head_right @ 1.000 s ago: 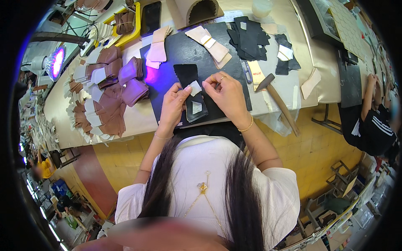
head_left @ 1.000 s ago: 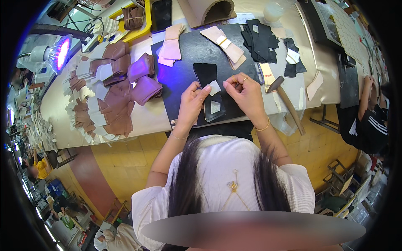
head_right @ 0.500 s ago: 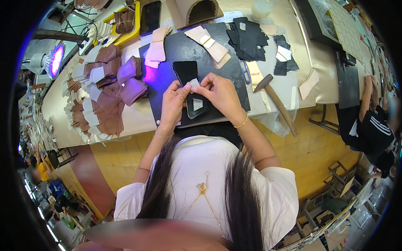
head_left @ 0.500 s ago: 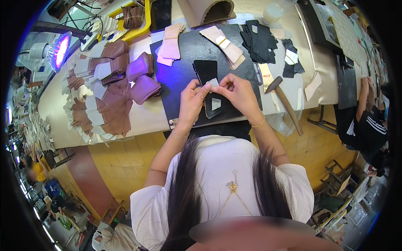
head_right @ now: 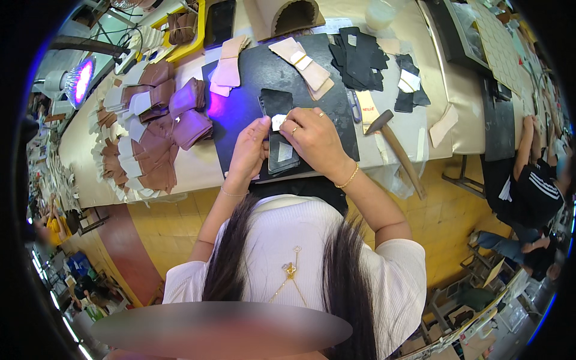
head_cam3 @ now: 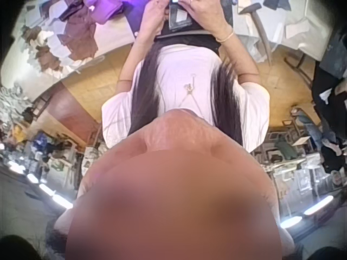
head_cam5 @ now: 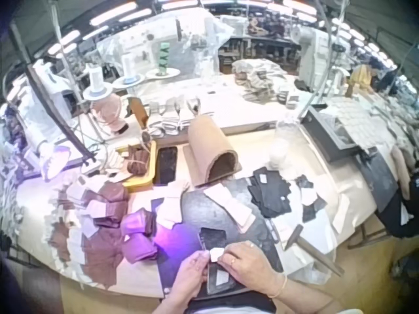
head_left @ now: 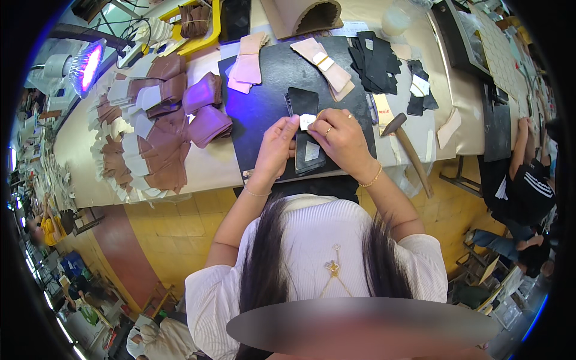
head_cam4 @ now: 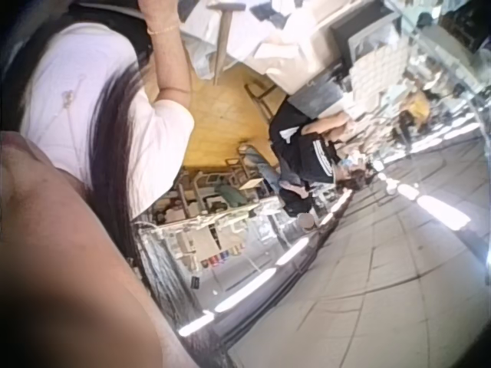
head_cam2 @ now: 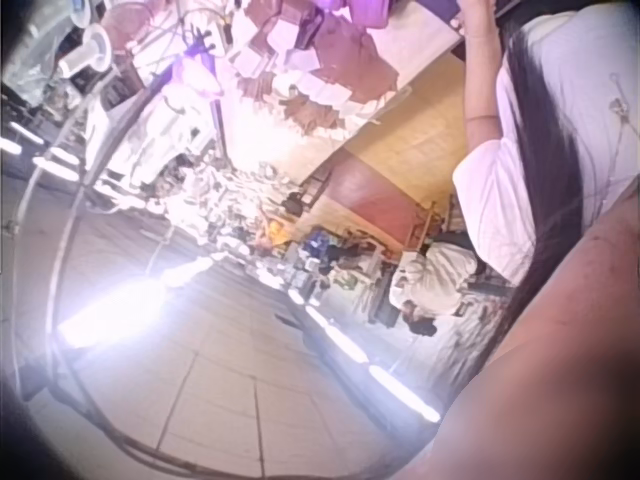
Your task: The person assembles small leather pieces by hand. They pick up black and beige leather cutouts, apply glue from a bottle to the edges, and press the pieces together to form a small wallet-like item.
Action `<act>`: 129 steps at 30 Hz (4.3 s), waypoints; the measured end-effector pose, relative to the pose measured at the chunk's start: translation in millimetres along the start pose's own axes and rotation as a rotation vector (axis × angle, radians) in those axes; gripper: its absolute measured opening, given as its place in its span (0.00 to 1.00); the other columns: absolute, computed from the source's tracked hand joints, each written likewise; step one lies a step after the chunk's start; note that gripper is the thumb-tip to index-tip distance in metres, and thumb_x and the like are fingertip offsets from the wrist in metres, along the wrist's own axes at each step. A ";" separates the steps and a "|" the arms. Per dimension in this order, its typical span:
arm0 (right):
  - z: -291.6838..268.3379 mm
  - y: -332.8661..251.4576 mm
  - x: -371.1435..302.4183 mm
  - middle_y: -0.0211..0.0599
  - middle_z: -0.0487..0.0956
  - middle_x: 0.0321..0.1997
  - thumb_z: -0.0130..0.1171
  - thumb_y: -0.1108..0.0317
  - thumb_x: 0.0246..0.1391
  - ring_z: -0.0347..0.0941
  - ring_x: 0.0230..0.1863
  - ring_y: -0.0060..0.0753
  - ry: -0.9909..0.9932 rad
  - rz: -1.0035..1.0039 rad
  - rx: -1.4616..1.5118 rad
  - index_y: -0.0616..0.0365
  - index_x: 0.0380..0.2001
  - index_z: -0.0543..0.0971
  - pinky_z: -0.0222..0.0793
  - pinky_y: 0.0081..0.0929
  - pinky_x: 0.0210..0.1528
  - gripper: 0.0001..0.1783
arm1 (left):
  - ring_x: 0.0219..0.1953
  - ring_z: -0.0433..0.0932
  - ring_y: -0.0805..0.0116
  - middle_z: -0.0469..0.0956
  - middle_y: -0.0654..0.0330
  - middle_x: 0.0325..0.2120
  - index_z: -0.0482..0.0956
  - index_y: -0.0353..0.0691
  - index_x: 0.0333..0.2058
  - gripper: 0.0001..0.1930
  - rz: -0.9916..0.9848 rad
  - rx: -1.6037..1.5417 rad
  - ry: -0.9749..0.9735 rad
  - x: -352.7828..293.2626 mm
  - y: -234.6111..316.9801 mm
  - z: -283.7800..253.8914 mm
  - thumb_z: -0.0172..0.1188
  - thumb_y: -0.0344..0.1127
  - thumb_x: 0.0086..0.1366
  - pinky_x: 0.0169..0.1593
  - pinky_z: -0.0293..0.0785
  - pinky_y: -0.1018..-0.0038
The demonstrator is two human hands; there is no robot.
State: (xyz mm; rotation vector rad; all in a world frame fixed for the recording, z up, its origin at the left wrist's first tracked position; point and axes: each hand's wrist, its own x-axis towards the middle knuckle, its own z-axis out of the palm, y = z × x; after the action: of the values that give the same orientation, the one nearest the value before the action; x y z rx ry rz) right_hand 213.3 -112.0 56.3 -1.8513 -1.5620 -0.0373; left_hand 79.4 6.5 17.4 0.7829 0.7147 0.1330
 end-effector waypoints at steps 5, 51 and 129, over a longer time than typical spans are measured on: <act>-7.9 4.7 -3.3 0.37 0.76 0.35 0.66 0.76 0.47 0.73 0.37 0.37 -0.085 0.100 0.209 0.57 0.33 0.81 0.67 0.32 0.41 0.08 | 0.28 0.79 0.79 0.81 0.62 0.32 0.74 0.40 0.42 0.07 0.055 0.061 -0.031 -3.8 2.8 -1.6 0.55 0.36 0.71 0.29 0.76 0.82; -6.2 21.3 -10.0 0.35 0.67 0.59 0.77 0.61 0.42 0.66 0.59 0.34 0.123 0.425 1.204 0.47 0.62 0.62 0.66 0.35 0.58 0.45 | 0.37 0.85 0.62 0.82 0.54 0.38 0.70 0.37 0.52 0.21 0.684 0.775 -0.006 -25.5 20.6 18.5 0.65 0.27 0.62 0.40 0.81 0.71; 15.1 2.8 16.5 0.39 0.69 0.41 0.68 0.73 0.49 0.71 0.37 0.39 0.022 0.216 0.410 0.59 0.34 0.76 0.71 0.31 0.40 0.11 | 0.28 0.69 0.86 0.77 0.69 0.27 0.80 0.30 0.38 0.10 0.252 0.476 0.089 -18.6 20.7 7.6 0.59 0.33 0.68 0.30 0.66 0.83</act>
State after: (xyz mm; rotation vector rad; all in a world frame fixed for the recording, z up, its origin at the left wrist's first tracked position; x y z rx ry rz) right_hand 214.1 -90.2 51.0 -1.6696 -1.2350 0.3358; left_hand 73.1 9.9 45.4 1.3303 0.7391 0.2310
